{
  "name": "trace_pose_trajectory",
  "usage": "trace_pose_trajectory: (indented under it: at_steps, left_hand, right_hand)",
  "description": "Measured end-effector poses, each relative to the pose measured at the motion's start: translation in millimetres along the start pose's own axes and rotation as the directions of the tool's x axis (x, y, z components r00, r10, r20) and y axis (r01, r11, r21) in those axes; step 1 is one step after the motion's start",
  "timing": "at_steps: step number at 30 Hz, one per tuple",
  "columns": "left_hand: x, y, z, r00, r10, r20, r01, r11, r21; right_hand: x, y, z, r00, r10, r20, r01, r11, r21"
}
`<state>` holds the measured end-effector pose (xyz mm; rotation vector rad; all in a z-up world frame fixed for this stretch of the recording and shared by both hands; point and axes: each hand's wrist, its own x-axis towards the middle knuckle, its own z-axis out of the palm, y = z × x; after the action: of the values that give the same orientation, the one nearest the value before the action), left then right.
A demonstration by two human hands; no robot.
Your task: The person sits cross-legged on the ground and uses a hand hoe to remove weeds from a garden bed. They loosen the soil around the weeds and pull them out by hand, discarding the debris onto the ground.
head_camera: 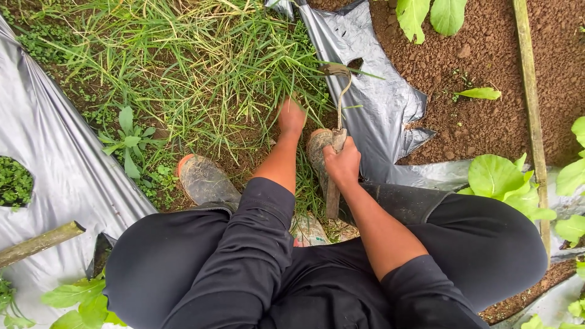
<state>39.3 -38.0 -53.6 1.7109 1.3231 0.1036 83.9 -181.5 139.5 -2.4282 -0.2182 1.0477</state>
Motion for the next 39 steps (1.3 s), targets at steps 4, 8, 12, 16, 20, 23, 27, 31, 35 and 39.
trace_pose_trajectory:
  at_steps: [4, 8, 12, 16, 20, 23, 27, 31, 35, 39]
  left_hand:
    - [1.6, 15.1, -1.0, 0.999, -0.022, 0.043, 0.027, 0.993, -0.115]
    - [20.6, 8.7, 17.0, 0.999, -0.032, 0.044, 0.028, 0.996, 0.084]
    - [35.0, -21.1, 40.9, 0.999, 0.046, 0.014, -0.048, 0.989, 0.142]
    - [43.0, -18.8, 33.4, 0.999, 0.013, -0.041, -0.007, 0.989, 0.148]
    - [4.4, 32.9, -16.5, 0.994, -0.113, -0.011, 0.114, 0.992, 0.061]
    - [4.9, 29.7, -17.2, 0.993, -0.115, 0.001, 0.114, 0.987, 0.114]
    - [14.5, 12.5, 1.1, 0.993, -0.116, -0.004, 0.115, 0.979, 0.169]
    - [11.1, 6.7, 2.3, 0.993, -0.115, 0.002, 0.113, 0.979, 0.168]
    - [29.1, -22.5, 36.5, 0.998, -0.052, 0.031, 0.032, 0.889, 0.456]
    - [22.2, -42.7, 18.0, 0.994, -0.106, -0.012, 0.106, 0.972, 0.211]
  right_hand:
    - [8.0, 4.7, 3.5, 1.000, -0.008, 0.008, 0.008, 1.000, -0.016]
    - [11.7, 9.8, 6.6, 0.998, 0.035, 0.055, -0.031, 0.998, -0.063]
    - [4.7, -2.6, 2.9, 0.992, 0.079, 0.099, -0.065, 0.989, -0.136]
    - [12.7, 4.4, 7.4, 0.995, 0.055, 0.081, -0.046, 0.993, -0.111]
    - [22.1, 9.0, 12.2, 0.995, 0.049, 0.092, -0.030, 0.981, -0.193]
    - [14.0, -5.8, 7.6, 0.995, 0.047, 0.086, -0.030, 0.980, -0.198]
    - [14.6, -11.1, 0.2, 0.996, 0.044, 0.078, -0.027, 0.978, -0.208]
    - [14.0, -8.5, -3.1, 0.988, 0.021, 0.155, 0.015, 0.973, -0.229]
    - [22.3, -0.6, 0.4, 0.986, 0.021, 0.163, 0.013, 0.978, -0.207]
    - [11.3, -1.7, -1.4, 0.987, 0.034, 0.159, -0.005, 0.984, -0.179]
